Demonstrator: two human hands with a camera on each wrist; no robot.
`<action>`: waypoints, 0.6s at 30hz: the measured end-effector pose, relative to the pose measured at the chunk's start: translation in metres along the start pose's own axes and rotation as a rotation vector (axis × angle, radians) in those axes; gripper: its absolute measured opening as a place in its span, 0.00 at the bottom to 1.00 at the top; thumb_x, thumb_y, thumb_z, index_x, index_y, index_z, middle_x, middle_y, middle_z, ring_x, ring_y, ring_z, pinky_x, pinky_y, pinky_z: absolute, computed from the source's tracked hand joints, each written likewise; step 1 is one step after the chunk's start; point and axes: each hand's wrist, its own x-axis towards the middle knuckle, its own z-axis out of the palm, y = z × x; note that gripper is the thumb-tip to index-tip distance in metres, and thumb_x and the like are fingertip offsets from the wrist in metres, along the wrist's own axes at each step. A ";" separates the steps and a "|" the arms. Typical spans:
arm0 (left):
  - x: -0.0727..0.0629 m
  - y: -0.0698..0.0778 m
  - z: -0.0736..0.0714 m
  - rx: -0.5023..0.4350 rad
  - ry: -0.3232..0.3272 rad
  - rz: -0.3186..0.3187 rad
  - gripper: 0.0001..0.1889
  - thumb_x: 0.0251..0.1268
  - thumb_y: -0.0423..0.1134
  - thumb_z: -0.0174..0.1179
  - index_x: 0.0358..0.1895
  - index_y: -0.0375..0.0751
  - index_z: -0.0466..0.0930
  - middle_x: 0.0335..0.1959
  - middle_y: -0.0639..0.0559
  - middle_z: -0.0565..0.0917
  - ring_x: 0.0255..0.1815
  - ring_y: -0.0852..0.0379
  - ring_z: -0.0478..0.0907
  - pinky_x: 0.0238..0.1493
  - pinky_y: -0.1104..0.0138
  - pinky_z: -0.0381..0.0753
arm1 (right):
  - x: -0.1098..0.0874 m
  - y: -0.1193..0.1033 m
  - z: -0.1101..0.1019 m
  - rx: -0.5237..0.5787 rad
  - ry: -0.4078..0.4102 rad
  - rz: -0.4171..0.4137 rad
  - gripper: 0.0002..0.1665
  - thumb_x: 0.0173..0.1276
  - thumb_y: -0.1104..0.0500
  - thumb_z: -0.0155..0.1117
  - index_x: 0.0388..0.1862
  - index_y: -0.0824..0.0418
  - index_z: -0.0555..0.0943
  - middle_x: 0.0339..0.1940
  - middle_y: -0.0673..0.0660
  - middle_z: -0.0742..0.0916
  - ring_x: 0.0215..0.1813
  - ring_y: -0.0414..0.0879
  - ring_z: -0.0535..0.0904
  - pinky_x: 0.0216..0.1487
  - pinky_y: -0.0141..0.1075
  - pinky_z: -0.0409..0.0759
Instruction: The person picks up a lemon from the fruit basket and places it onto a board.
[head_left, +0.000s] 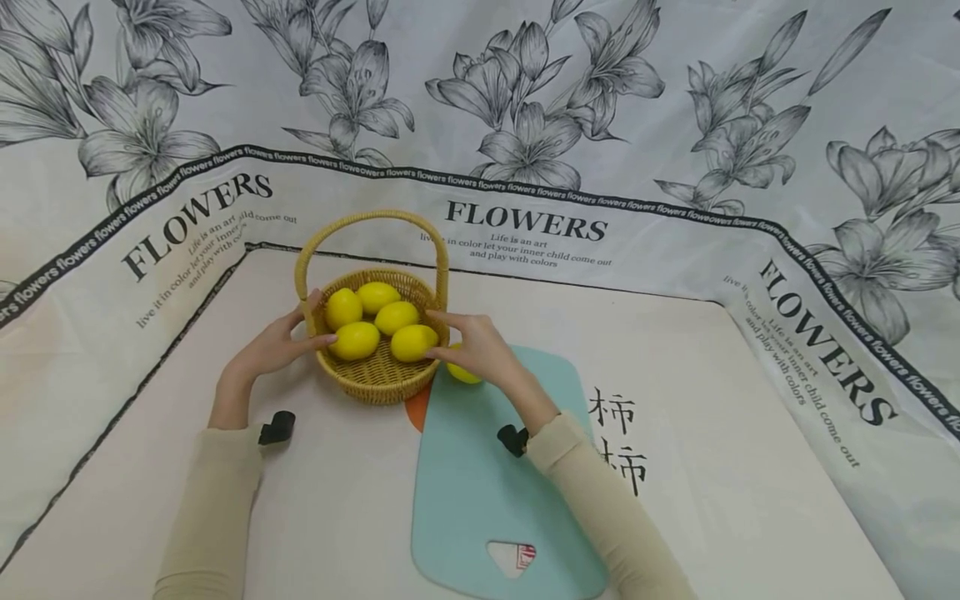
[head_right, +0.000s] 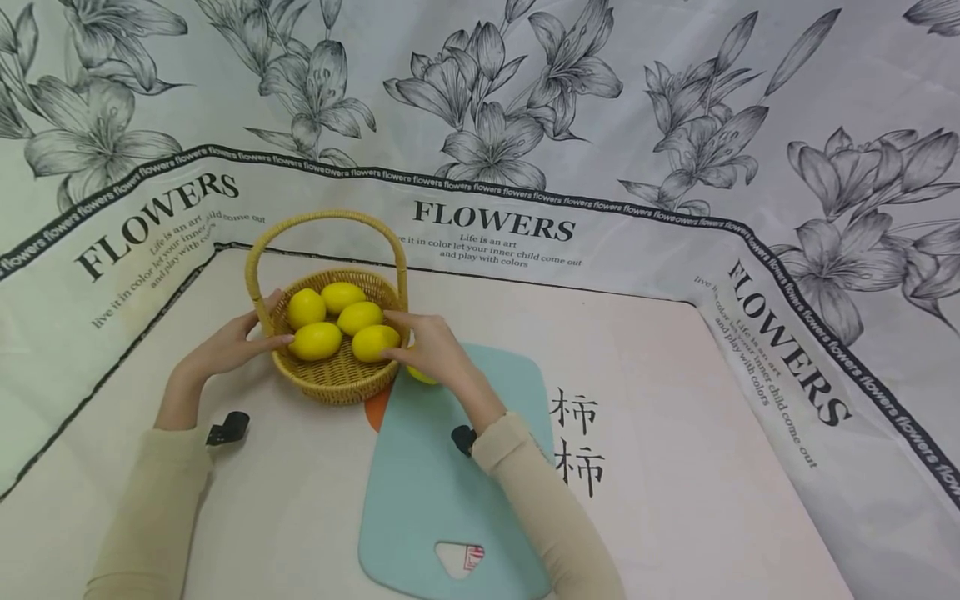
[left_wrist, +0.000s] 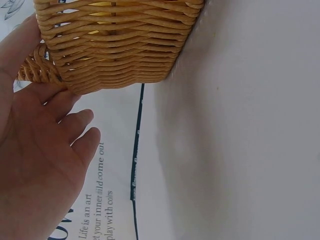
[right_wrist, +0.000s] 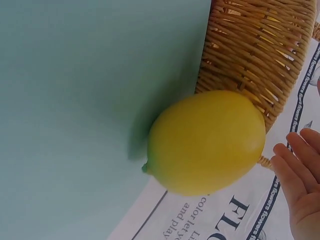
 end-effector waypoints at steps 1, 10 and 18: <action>0.000 0.000 0.000 0.001 0.000 0.000 0.47 0.65 0.60 0.57 0.78 0.59 0.34 0.79 0.47 0.40 0.75 0.32 0.39 0.68 0.34 0.42 | 0.002 -0.001 0.001 0.002 -0.004 -0.002 0.34 0.61 0.54 0.72 0.65 0.63 0.74 0.62 0.60 0.80 0.46 0.50 0.80 0.55 0.39 0.77; 0.001 -0.001 0.000 0.006 0.001 -0.007 0.47 0.65 0.60 0.57 0.77 0.60 0.33 0.78 0.45 0.40 0.75 0.33 0.39 0.68 0.34 0.42 | 0.016 -0.009 0.008 -0.006 -0.051 0.022 0.36 0.61 0.51 0.71 0.66 0.64 0.74 0.62 0.58 0.80 0.58 0.48 0.77 0.62 0.38 0.74; 0.002 -0.001 0.001 0.011 0.000 -0.006 0.48 0.65 0.61 0.57 0.77 0.60 0.33 0.78 0.45 0.40 0.75 0.33 0.39 0.68 0.35 0.43 | 0.021 -0.011 0.016 0.015 -0.070 0.065 0.34 0.62 0.53 0.71 0.65 0.62 0.75 0.62 0.58 0.80 0.65 0.50 0.73 0.66 0.40 0.70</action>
